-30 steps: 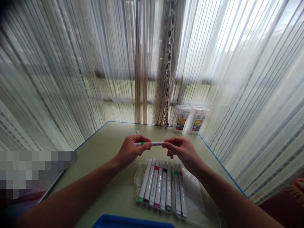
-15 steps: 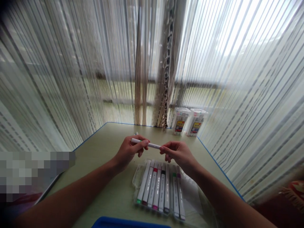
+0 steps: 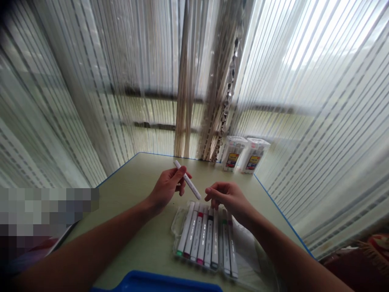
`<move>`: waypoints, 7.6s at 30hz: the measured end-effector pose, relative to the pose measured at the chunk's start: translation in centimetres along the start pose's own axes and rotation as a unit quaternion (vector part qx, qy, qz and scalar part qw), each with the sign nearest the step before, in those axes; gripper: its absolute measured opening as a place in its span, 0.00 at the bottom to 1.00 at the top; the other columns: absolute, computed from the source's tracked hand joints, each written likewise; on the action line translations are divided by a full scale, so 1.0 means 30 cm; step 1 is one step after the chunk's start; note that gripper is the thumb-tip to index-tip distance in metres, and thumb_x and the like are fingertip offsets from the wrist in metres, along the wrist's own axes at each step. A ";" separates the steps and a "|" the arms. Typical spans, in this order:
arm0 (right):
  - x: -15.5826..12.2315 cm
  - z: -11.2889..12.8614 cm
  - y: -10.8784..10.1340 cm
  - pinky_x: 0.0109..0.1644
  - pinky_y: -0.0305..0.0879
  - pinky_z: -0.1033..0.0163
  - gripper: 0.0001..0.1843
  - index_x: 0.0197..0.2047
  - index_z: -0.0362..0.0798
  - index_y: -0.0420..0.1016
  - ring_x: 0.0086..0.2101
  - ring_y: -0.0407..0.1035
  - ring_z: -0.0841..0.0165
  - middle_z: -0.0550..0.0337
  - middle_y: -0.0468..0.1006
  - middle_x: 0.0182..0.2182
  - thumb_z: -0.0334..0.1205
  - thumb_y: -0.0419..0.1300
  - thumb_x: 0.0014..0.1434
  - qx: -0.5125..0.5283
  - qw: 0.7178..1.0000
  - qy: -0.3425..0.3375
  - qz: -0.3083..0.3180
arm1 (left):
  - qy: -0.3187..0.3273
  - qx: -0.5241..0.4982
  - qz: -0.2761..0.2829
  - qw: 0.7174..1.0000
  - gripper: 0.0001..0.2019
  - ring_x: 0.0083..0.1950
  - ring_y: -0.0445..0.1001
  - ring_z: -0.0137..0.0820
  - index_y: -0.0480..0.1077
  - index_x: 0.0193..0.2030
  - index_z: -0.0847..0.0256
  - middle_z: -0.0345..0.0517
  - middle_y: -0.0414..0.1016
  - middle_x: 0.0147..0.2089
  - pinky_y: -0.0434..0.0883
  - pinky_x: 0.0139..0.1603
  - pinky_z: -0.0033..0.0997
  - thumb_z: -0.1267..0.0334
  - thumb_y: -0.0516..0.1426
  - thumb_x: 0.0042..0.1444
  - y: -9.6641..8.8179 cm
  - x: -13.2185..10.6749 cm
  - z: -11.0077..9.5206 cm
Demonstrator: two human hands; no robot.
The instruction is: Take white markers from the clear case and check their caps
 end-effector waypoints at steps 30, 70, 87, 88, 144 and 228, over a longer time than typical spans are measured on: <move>-0.024 0.007 0.045 0.24 0.65 0.67 0.23 0.45 0.45 0.80 0.21 0.69 0.73 0.58 0.80 0.26 0.40 0.73 0.44 0.021 0.998 -0.015 0.059 | -0.073 -0.076 0.054 0.993 0.17 0.25 0.70 0.25 0.71 0.32 0.69 0.43 0.71 0.28 0.77 0.26 0.32 0.53 0.63 0.50 0.017 -0.007 0.020; -0.017 0.024 0.013 0.25 0.60 0.68 0.17 0.40 0.42 0.78 0.21 0.65 0.75 0.58 0.76 0.26 0.45 0.68 0.52 -0.054 0.998 -0.042 -0.009 | -0.058 -0.075 0.126 0.988 0.16 0.35 0.77 0.33 0.76 0.38 0.69 0.52 0.78 0.36 0.73 0.43 0.37 0.55 0.61 0.54 0.042 -0.025 0.024; -0.017 0.014 0.019 0.25 0.61 0.67 0.16 0.40 0.43 0.77 0.22 0.65 0.75 0.58 0.74 0.31 0.43 0.69 0.51 0.007 0.999 -0.038 0.016 | -0.074 -0.091 0.131 0.984 0.14 0.38 0.76 0.35 0.76 0.39 0.70 0.54 0.78 0.35 0.72 0.44 0.37 0.58 0.60 0.56 0.047 -0.033 0.011; -0.017 0.013 0.020 0.25 0.62 0.67 0.16 0.40 0.43 0.76 0.22 0.65 0.75 0.59 0.74 0.32 0.42 0.69 0.50 0.014 0.999 -0.038 0.015 | -0.075 -0.092 0.132 0.984 0.14 0.39 0.76 0.36 0.76 0.39 0.70 0.54 0.78 0.36 0.72 0.44 0.37 0.58 0.60 0.56 0.047 -0.033 0.011; -0.030 0.016 0.020 0.24 0.66 0.66 0.22 0.46 0.46 0.76 0.25 0.68 0.70 0.56 0.77 0.32 0.44 0.71 0.48 -0.027 0.999 -0.017 0.031 | -0.113 -0.086 0.166 0.976 0.13 0.34 0.77 0.34 0.75 0.40 0.70 0.54 0.78 0.34 0.73 0.40 0.37 0.59 0.58 0.57 0.050 -0.029 0.020; -0.015 0.062 -0.015 0.19 0.59 0.68 0.16 0.35 0.43 0.73 0.17 0.63 0.77 0.62 0.72 0.25 0.49 0.65 0.53 0.043 0.986 -0.116 -0.112 | -0.034 -0.088 0.007 0.996 0.13 0.25 0.71 0.25 0.73 0.38 0.69 0.43 0.73 0.28 0.73 0.29 0.28 0.60 0.64 0.51 -0.012 -0.002 -0.004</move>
Point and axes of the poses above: each hand's wrist, its own x-axis towards the middle knuckle, its own y-axis out of the palm, z = x × y, the point moved 4 cm from there along x, towards the middle knuckle
